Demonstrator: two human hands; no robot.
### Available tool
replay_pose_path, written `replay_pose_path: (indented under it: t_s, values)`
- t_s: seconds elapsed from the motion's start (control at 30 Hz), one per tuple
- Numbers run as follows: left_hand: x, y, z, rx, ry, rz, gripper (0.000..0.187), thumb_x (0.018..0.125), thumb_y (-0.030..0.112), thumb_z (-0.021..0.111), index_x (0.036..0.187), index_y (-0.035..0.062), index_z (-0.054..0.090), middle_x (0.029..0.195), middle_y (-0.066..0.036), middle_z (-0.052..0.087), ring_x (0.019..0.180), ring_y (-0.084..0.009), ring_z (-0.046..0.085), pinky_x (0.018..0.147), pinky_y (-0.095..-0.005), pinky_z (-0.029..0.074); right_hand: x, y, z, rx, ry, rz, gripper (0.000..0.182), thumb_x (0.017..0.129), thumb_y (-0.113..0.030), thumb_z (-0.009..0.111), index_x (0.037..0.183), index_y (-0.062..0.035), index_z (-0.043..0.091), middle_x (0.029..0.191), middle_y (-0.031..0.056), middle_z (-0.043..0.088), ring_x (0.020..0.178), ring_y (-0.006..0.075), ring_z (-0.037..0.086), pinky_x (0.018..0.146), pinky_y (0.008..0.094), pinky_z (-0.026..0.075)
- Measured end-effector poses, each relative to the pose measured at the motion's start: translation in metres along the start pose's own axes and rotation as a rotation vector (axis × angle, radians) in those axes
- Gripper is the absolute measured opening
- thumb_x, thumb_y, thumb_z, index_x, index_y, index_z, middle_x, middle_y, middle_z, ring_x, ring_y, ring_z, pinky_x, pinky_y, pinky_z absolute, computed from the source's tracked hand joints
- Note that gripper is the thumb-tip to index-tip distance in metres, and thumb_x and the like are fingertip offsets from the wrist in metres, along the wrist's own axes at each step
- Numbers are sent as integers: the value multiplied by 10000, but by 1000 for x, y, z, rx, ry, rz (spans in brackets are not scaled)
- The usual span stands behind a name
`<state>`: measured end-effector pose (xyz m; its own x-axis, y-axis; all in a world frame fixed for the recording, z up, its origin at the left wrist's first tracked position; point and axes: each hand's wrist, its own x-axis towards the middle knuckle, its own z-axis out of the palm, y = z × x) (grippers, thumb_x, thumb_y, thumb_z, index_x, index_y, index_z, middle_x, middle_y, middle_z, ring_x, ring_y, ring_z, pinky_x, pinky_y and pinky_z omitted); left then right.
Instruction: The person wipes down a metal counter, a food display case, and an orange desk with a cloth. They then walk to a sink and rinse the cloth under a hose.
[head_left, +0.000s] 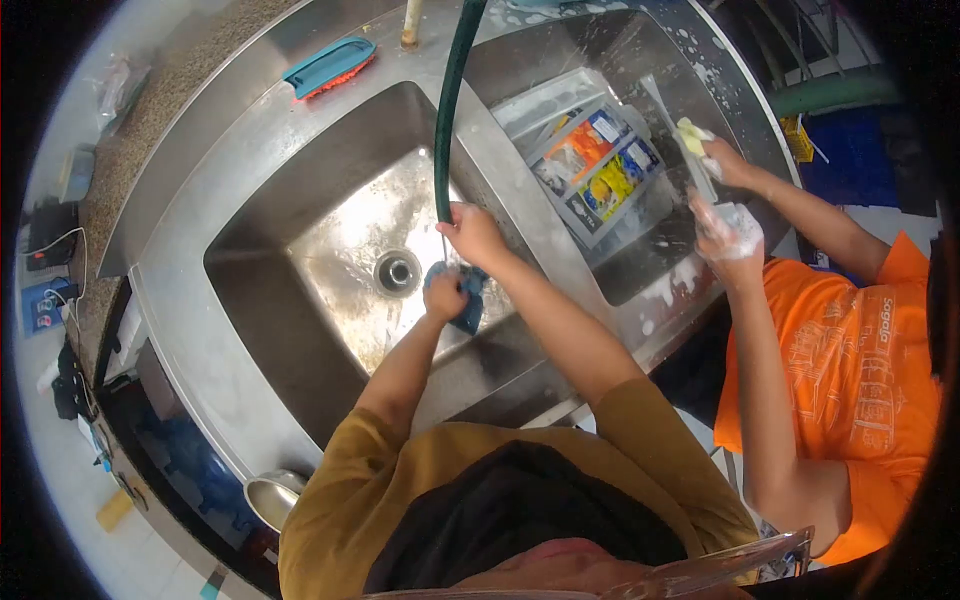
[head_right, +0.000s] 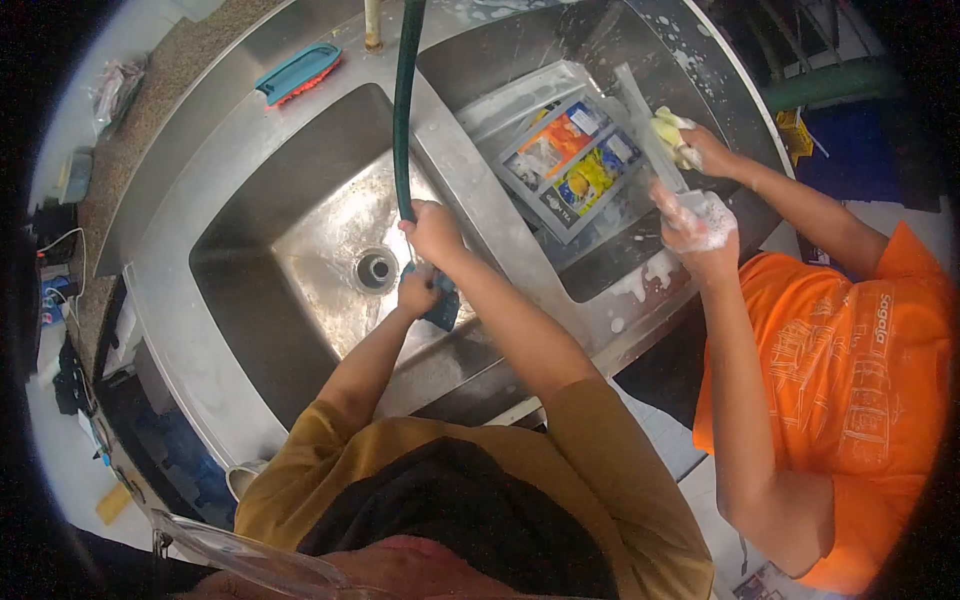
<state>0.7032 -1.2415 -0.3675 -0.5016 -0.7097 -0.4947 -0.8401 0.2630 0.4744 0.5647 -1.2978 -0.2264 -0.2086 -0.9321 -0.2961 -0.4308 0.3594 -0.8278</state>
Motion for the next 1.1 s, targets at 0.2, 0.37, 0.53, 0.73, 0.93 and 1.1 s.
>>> replay_pose_path:
  t_s: [0.2, 0.37, 0.53, 0.73, 0.93, 1.1]
  values:
    - [-21, -4, -10, -1049, -2, -219, 241, 741, 202, 585, 940, 71, 625, 734, -74, 628, 678, -191, 608, 626, -297, 455, -4, 1, 9, 45, 20, -66, 248, 750, -208, 714, 920, -37, 656, 851, 160, 668, 805, 315, 642, 717, 398, 492]
    - [-55, 41, -88, -1395, -95, -402, 222, 854, 229, 660, 986, 55, 619, 816, -53, 643, 663, -134, 612, 560, -285, 504, -14, -8, 13, 32, -1, -35, 303, 744, -269, 717, 928, -34, 662, 856, 165, 665, 819, 322, 639, 727, 401, 491]
    - [-57, 50, -100, -1249, 38, -230, 142, 858, 184, 644, 928, 64, 612, 756, 3, 605, 527, -90, 493, 430, -264, 356, -28, -30, 8, 12, 13, -11, 316, 747, -302, 713, 903, -31, 665, 842, 163, 666, 812, 323, 641, 727, 396, 493]
    - [-80, 63, -104, -1703, 200, -190, 126, 896, 221, 591, 933, 100, 590, 766, 26, 595, 593, -70, 487, 517, -245, 367, -31, -22, 10, 105, 21, 41, 320, 750, -313, 717, 891, -30, 668, 837, 161, 671, 794, 309, 647, 721, 388, 495]
    - [-106, 72, -124, -1797, 97, -320, 133, 955, 239, 485, 943, 116, 534, 818, -7, 602, 720, -136, 585, 623, -317, 491, -38, -26, 21, 246, 56, 8, 260, 784, -263, 695, 867, -19, 659, 779, 116, 662, 719, 218, 632, 652, 343, 480]
    - [-119, 73, -139, -1821, 226, -302, 128, 953, 238, 492, 953, 114, 523, 835, -17, 600, 730, -142, 586, 614, -312, 489, -47, -36, 13, 575, -92, 160, 201, 842, -197, 645, 850, -3, 595, 715, 94, 627, 658, 168, 620, 579, 298, 486]
